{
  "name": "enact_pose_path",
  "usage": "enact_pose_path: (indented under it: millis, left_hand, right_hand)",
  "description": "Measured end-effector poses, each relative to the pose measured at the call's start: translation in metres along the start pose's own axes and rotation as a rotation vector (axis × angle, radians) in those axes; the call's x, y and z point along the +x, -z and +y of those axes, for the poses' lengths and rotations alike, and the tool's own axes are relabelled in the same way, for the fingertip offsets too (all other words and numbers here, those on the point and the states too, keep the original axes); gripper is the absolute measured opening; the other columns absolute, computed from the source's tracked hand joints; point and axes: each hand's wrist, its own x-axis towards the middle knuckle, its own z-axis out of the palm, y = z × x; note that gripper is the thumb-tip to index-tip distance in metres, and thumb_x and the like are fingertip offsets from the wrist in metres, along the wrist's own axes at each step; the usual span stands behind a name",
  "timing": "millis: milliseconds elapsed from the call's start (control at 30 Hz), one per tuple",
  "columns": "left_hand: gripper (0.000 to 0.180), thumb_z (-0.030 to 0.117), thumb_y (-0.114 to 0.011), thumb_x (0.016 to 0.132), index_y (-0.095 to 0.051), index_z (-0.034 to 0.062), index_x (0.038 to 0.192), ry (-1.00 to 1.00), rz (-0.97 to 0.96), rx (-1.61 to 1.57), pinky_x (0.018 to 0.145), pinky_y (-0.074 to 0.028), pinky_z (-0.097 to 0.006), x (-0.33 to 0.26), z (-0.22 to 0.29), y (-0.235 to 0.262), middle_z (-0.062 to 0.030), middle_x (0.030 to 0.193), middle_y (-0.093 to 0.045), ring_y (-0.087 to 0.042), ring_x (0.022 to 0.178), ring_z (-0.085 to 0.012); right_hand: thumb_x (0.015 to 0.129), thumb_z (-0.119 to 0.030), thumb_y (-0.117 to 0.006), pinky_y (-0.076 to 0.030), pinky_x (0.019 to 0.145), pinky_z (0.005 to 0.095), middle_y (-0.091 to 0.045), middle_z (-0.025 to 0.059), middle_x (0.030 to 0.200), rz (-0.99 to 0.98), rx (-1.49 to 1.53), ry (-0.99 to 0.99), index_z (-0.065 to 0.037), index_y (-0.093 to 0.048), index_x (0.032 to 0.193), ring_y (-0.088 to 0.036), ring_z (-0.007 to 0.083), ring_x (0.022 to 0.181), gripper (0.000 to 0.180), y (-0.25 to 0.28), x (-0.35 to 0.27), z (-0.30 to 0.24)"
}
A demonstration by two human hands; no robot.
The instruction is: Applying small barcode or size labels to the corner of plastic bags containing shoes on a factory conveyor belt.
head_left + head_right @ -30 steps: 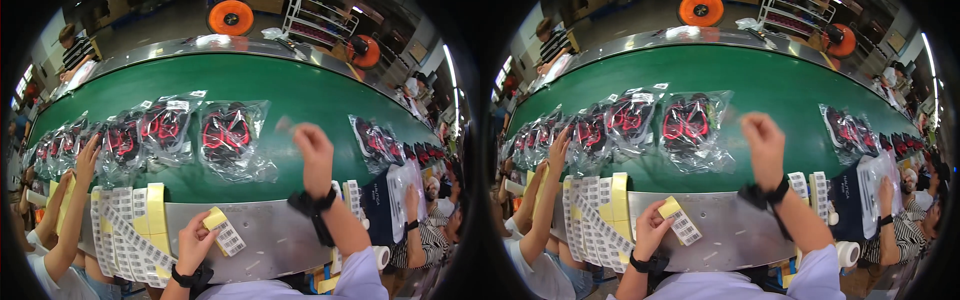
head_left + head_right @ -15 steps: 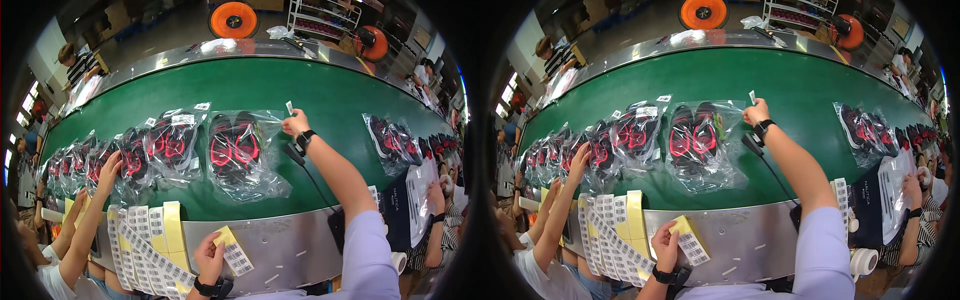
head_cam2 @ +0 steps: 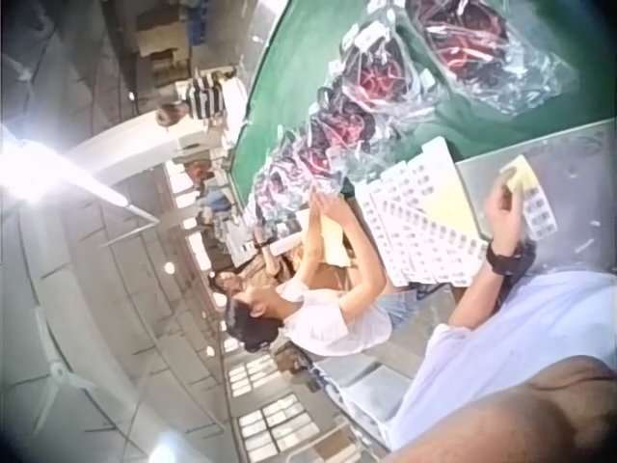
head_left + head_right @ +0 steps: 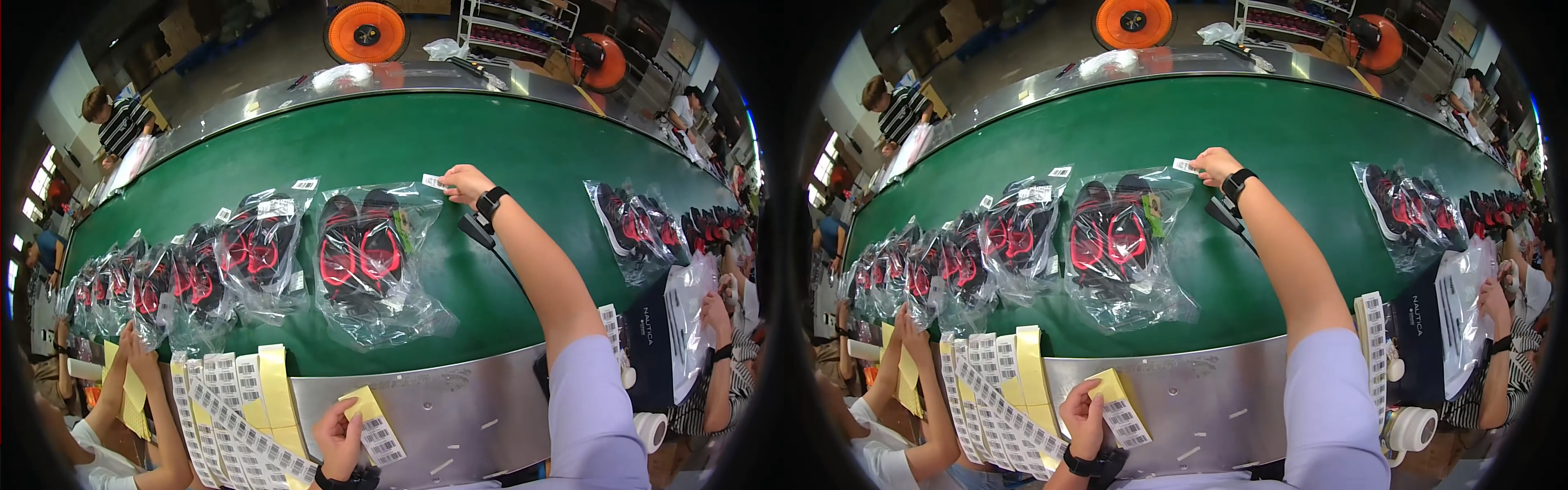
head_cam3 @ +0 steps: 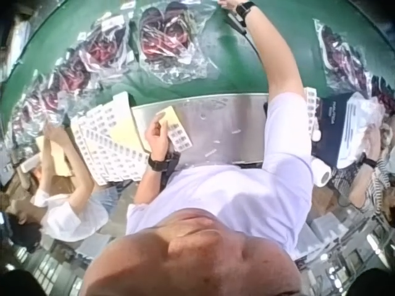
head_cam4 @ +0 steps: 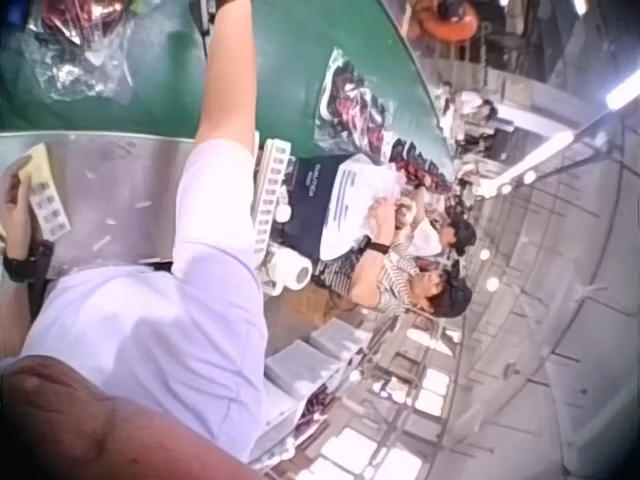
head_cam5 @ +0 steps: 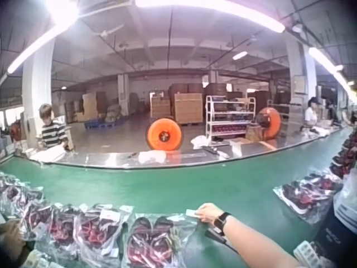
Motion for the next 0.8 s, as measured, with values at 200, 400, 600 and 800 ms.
enact_pose_path:
  millis: [200,400,600,800]
  left_hand:
    - [0.024,-0.006,-0.059,0.086,-0.061,-0.0053,0.110,-0.017,0.009,-0.005,0.053,-0.035,-0.018,-0.005,0.000,-0.001,0.0000,0.078,-0.055,-0.048,0.061,-0.0029]
    - [0.023,-0.004,-0.058,0.087,-0.061,-0.0056,0.109,-0.044,-0.024,0.051,0.054,-0.036,-0.018,-0.004,-0.007,-0.007,-0.0006,0.078,-0.056,-0.048,0.062,-0.0033]
    - [0.022,-0.004,-0.059,0.086,-0.062,-0.0047,0.107,-0.007,0.029,0.038,0.054,-0.036,-0.018,-0.002,0.000,-0.024,-0.0005,0.076,-0.056,-0.048,0.061,-0.0033]
    - [0.021,-0.003,-0.057,0.086,-0.063,-0.0043,0.106,-0.019,0.119,-0.002,0.059,-0.042,-0.020,-0.005,0.000,0.006,-0.0066,0.088,-0.063,-0.056,0.070,-0.0075]
  right_hand:
    - [0.086,-0.021,-0.066,-0.046,0.056,0.0291,-0.060,-0.0009,0.074,-0.066,-0.149,-0.004,-0.009,-0.061,0.083,-0.059,0.0116,0.067,0.013,-0.021,0.031,0.006]
    - [0.073,-0.012,-0.076,-0.051,0.064,0.0315,-0.068,0.0074,0.079,-0.004,-0.202,0.152,-0.007,-0.066,0.073,-0.065,0.0179,0.073,0.011,-0.020,0.046,0.031]
    - [0.065,-0.010,-0.078,-0.053,0.073,0.0355,-0.070,0.0135,0.088,0.485,-0.437,0.354,-0.004,-0.063,0.102,-0.067,0.0276,0.088,0.040,-0.016,0.012,0.037]
    - [0.086,-0.018,-0.060,-0.050,0.064,0.0308,-0.068,0.0125,0.090,-0.169,0.039,0.364,-0.005,-0.059,0.121,-0.063,0.0181,0.073,0.038,0.094,0.019,0.062]
